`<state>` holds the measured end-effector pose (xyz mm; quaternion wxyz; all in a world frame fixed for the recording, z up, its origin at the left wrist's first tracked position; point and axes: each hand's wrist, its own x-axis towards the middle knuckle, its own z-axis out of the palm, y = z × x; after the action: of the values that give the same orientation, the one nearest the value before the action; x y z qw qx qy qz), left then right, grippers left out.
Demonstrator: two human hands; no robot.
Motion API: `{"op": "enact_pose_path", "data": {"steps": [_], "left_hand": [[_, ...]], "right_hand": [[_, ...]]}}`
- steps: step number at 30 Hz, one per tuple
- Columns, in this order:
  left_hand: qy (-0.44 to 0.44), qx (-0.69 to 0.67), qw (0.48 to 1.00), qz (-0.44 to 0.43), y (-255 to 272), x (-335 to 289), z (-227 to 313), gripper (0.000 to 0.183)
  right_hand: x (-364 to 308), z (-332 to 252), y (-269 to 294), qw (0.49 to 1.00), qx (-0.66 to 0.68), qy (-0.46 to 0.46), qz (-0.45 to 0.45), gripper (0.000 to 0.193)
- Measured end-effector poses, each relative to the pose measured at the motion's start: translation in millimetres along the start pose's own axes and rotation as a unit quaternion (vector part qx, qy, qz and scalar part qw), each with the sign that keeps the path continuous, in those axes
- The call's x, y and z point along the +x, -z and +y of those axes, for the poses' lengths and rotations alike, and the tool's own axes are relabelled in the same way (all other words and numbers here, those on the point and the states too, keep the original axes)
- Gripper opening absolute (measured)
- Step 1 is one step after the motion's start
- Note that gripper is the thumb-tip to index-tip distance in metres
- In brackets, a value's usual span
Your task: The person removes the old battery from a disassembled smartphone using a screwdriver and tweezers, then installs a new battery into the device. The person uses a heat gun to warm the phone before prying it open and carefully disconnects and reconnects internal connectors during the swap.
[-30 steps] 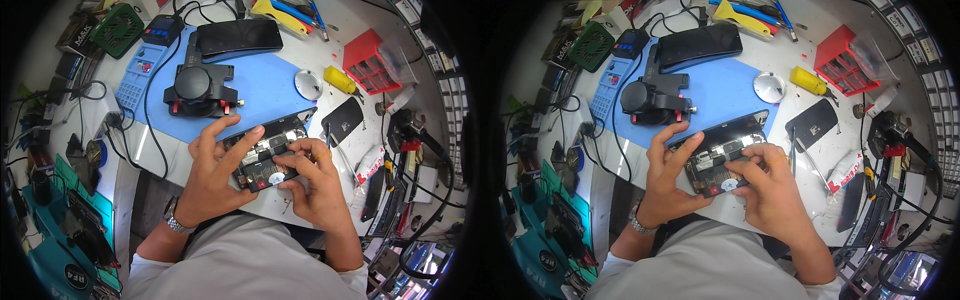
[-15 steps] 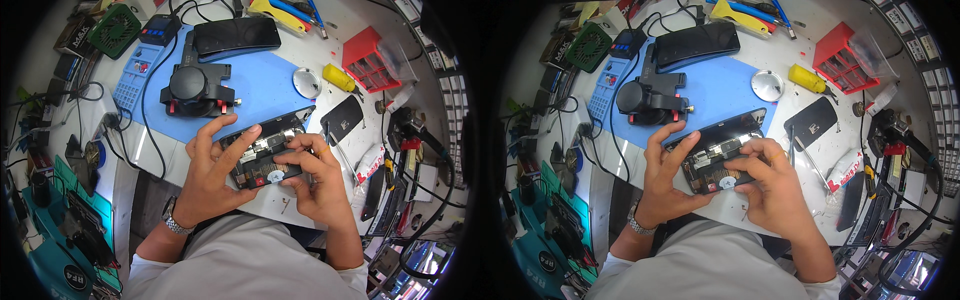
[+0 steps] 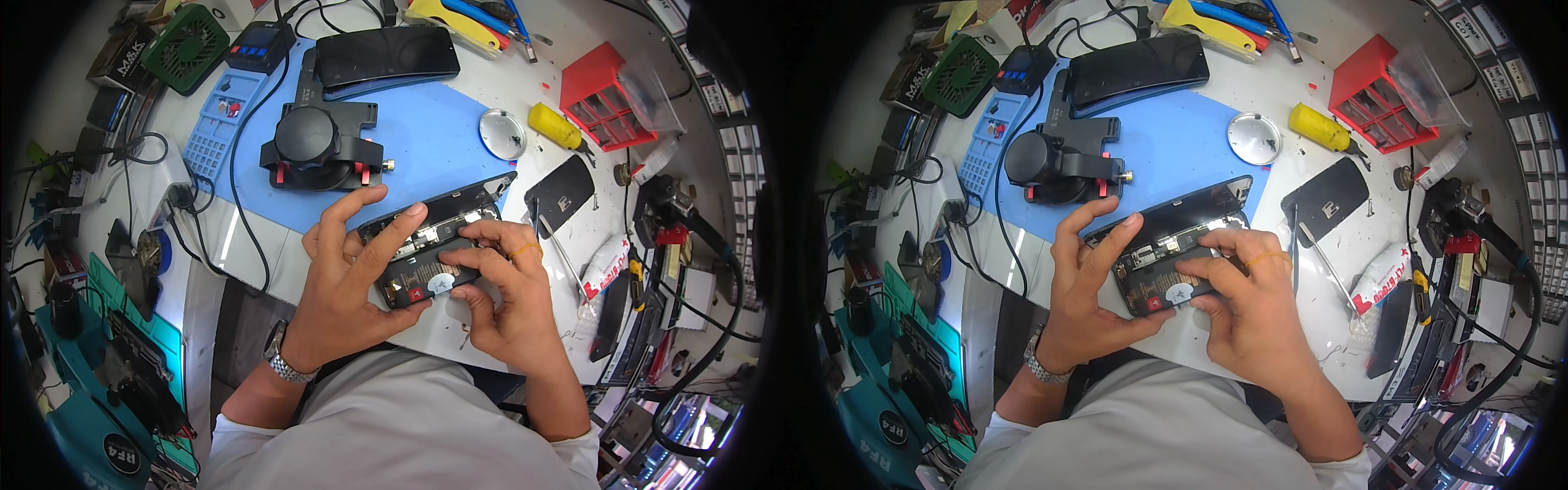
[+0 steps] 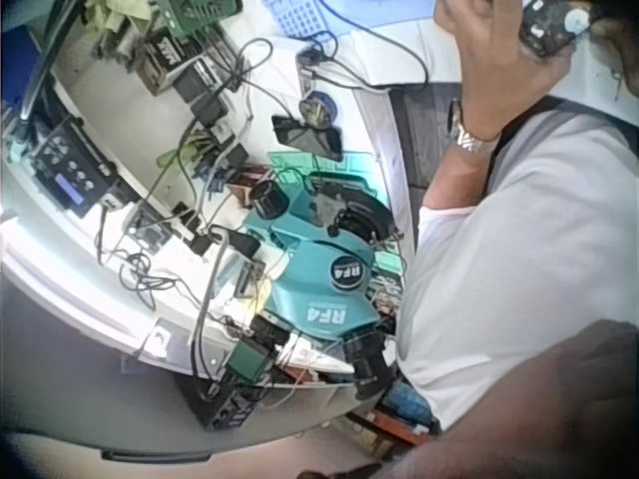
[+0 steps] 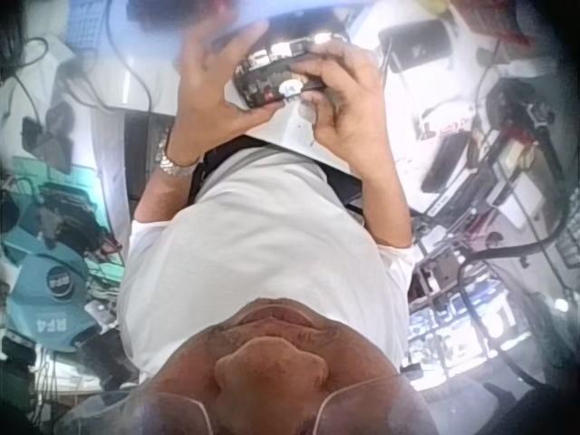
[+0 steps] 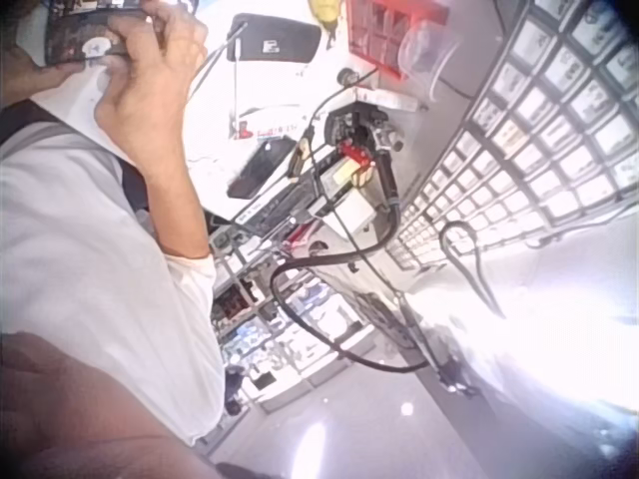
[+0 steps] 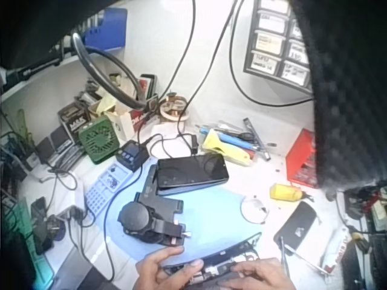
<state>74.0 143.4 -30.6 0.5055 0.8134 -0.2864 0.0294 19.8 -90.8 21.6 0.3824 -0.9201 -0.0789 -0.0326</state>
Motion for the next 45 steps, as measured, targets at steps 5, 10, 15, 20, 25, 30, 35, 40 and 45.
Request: {"op": "enact_pose_path", "data": {"steps": [5, 10, 15, 20, 25, 30, 35, 40, 45], "left_hand": [[-0.001, 0.001, 1.000, 0.001, 0.1, -0.1, -0.1, 0.106], [0.004, 0.004, 1.000, -0.001, 0.3, -0.5, 0.5, 0.106], [0.007, 0.007, 1.000, -0.002, 0.9, -0.4, -0.3, 0.105], [0.007, 0.001, 1.000, -0.001, 0.8, -0.3, -0.3, 0.104], [0.013, 0.003, 1.000, -0.002, 1.0, -0.9, 0.8, 0.104], [0.012, 0.003, 1.000, 0.001, 1.0, -0.2, 1.0, 0.103], [0.014, 0.002, 1.000, 0.002, 1.6, 0.8, 1.7, 0.104], [0.007, 0.021, 1.000, -0.002, 1.2, 0.6, 0.9, 0.105], [-0.016, 0.078, 0.997, -0.021, 6.9, 3.3, 1.2, 0.109]], "right_hand": [[0.4, -3.8, 2.7, 0.997, -0.070, 0.008, -0.021, 0.051], [1.6, -9.9, 5.5, 0.992, -0.111, 0.000, -0.059, 0.056], [4.5, -12.6, 7.1, 0.987, -0.140, -0.002, -0.085, 0.061], [6.5, -19.9, 9.9, 0.980, -0.165, -0.020, -0.112, 0.069], [8.0, -21.6, 11.2, 0.974, -0.187, -0.015, -0.130, 0.071], [12.9, -23.1, 14.7, 0.963, -0.219, 0.009, -0.157, 0.066], [19.7, -24.9, 19.8, 0.944, -0.268, 0.052, -0.186, 0.058], [25.5, -24.7, 24.2, 0.929, -0.292, 0.084, -0.209, 0.052], [27.0, -26.8, 24.8, 0.935, -0.277, 0.066, -0.214, 0.058]]}}
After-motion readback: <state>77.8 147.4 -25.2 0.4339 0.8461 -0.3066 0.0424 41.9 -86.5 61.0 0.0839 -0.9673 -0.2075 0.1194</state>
